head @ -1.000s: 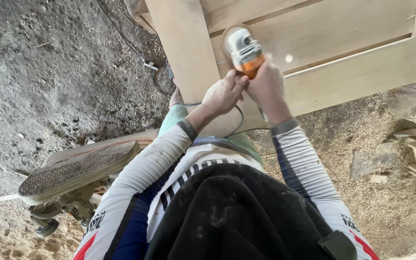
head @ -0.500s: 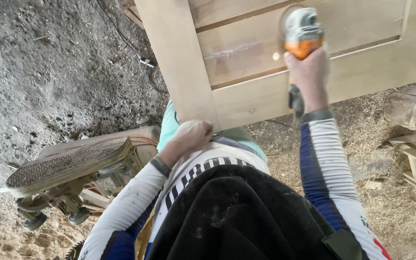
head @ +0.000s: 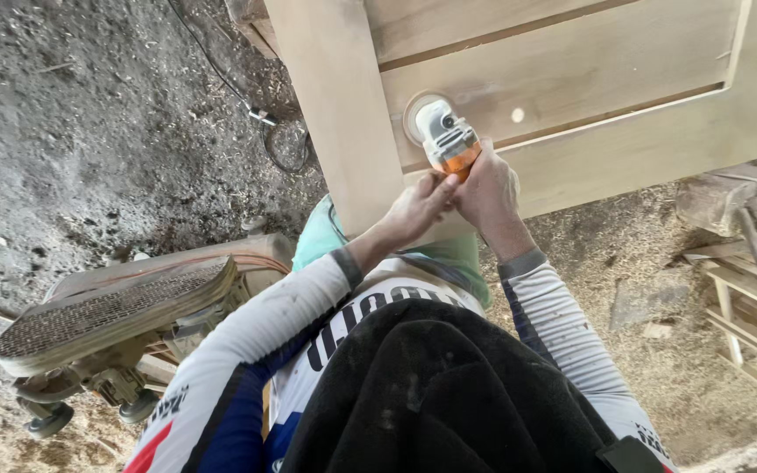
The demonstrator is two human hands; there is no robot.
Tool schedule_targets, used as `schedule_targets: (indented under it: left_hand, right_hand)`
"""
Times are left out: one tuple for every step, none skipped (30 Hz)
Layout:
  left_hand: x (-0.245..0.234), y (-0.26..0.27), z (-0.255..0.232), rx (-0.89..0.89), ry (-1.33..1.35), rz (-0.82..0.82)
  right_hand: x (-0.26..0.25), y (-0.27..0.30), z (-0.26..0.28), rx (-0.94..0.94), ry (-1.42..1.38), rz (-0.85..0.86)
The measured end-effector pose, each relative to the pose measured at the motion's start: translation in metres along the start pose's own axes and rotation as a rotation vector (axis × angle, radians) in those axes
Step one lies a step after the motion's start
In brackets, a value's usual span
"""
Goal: The person uses an angle grinder with a sanding disc to smooth the surface of a wooden door panel, moving the tool across the different boards.
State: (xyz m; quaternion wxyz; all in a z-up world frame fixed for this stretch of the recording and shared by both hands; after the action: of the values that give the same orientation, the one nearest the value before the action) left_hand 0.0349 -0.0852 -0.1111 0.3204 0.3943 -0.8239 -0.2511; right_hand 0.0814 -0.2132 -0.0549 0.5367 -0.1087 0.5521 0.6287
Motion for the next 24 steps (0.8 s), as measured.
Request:
schedule_targets:
  left_hand:
    - [0.008,-0.003,0.003,-0.050,0.014,0.033]
    - [0.018,-0.007,0.006,-0.099,0.028,0.067]
    - [0.020,-0.012,0.006,-0.091,0.086,0.076]
    - [0.024,-0.016,0.005,-0.082,0.143,0.085]
    - [0.031,-0.020,0.003,-0.076,0.206,0.102]
    - [0.031,-0.024,0.003,-0.091,0.215,0.065]
    - [0.027,-0.032,0.004,-0.098,0.228,0.016]
    - [0.024,-0.038,0.005,-0.106,0.240,-0.032]
    - [0.020,-0.042,0.003,-0.090,0.277,-0.044]
    - [0.016,-0.045,0.000,-0.074,0.313,-0.057]
    - [0.021,-0.038,0.005,-0.080,0.358,-0.058]
    - [0.028,-0.032,0.010,-0.099,0.390,-0.062]
    - [0.024,-0.034,0.011,-0.095,0.413,-0.075]
    - [0.022,-0.037,0.011,-0.090,0.435,-0.087]
    - [0.020,-0.042,0.009,-0.079,0.435,-0.097]
    - [0.019,-0.046,0.006,-0.068,0.435,-0.107]
    - [0.028,-0.039,0.010,-0.085,0.445,-0.106]
    - [0.035,-0.033,0.014,-0.090,0.453,-0.101]
    - [0.035,-0.035,0.013,-0.078,0.456,-0.099]
    - [0.037,-0.037,0.011,-0.066,0.458,-0.097]
    - [0.035,-0.045,0.006,-0.073,0.441,-0.089]
    - [0.035,-0.053,0.000,-0.080,0.423,-0.082]
    - [0.040,-0.053,-0.003,-0.104,0.412,-0.075]
    - [0.045,-0.055,-0.006,-0.113,0.398,-0.066]
  right_hand:
    - [0.000,0.002,-0.003,0.028,0.000,0.027]
    - [-0.002,0.003,-0.007,0.056,0.000,0.055]
    - [-0.002,0.001,-0.007,0.055,-0.005,0.042]
    - [-0.003,0.001,-0.007,0.054,-0.009,0.030]
    - [-0.008,0.001,-0.011,0.061,-0.008,0.017]
    - [-0.009,0.003,-0.010,0.048,0.004,-0.010]
    - [-0.008,-0.001,-0.008,0.021,0.018,-0.036]
    - [-0.008,-0.006,-0.006,-0.006,0.032,-0.061]
    - [-0.005,-0.010,-0.003,-0.012,0.033,-0.045]
    - [-0.005,-0.016,-0.001,-0.018,0.034,-0.028]
    - [-0.002,-0.010,-0.003,-0.002,0.039,0.002]
    - [-0.001,-0.001,-0.004,-0.003,0.021,0.024]
    - [0.000,-0.007,-0.001,-0.025,0.000,0.030]
    - [-0.001,-0.012,0.003,-0.047,-0.020,0.036]
    - [-0.005,-0.017,0.006,-0.082,-0.004,0.035]
    - [-0.009,-0.023,0.010,-0.117,0.013,0.033]
    - [-0.012,-0.014,0.007,-0.127,0.032,0.048]
    - [-0.013,-0.008,0.004,-0.114,0.039,0.073]
    - [-0.014,-0.009,0.002,-0.114,0.046,0.086]
    - [-0.015,-0.011,0.001,-0.114,0.054,0.098]
    - [-0.018,-0.019,0.000,-0.101,0.055,0.085]
    - [-0.023,-0.025,-0.003,-0.088,0.056,0.072]
    - [-0.025,-0.024,-0.008,-0.064,0.056,0.075]
    - [-0.028,-0.023,-0.014,-0.042,0.065,0.059]
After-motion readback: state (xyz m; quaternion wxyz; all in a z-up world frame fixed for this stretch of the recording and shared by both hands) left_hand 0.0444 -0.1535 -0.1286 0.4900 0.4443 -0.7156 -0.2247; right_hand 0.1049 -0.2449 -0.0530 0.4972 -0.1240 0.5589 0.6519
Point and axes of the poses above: each hand's wrist, its own y-axis away from the middle knuckle, its own x-axis out of the palm, z = x × y, the point moved 6 cm from there along -y, towards the middle knuckle, and after that the axes turned 2 degrees about -y, right-handed, at the moved point
